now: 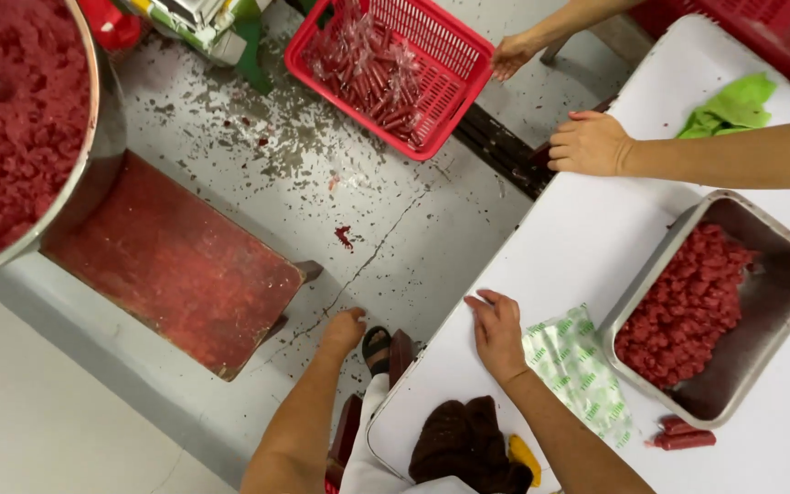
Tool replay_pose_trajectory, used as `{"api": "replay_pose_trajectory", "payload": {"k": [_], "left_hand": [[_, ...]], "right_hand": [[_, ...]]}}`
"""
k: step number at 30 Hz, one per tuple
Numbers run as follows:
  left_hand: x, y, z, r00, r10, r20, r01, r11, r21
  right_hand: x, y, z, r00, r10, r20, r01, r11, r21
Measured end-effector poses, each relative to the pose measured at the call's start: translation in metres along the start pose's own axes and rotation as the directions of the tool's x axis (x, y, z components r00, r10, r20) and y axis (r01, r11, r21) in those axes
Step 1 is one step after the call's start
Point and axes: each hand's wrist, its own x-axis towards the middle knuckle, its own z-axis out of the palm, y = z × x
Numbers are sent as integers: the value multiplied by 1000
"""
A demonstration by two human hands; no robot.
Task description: Manually wrapping small portions of red food material in plastic film and twisting the ends to create individual packages.
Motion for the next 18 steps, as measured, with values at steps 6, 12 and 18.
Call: {"api": "replay_pose_trajectory", "payload": {"k": [6,12,18], "left_hand": [[10,24,41,988,-50,150,41,997,59],[16,100,7,910,-265,319,266,963,42],[69,90,-1,945,-191,264,196,981,7]], "right_hand": [[-10,9,5,1000,-17,17,18,999,-28],[1,-12,-10,994,-108,-16,108,994,9],[2,-16,-15,996,-85,10,85,996,-25]]}}
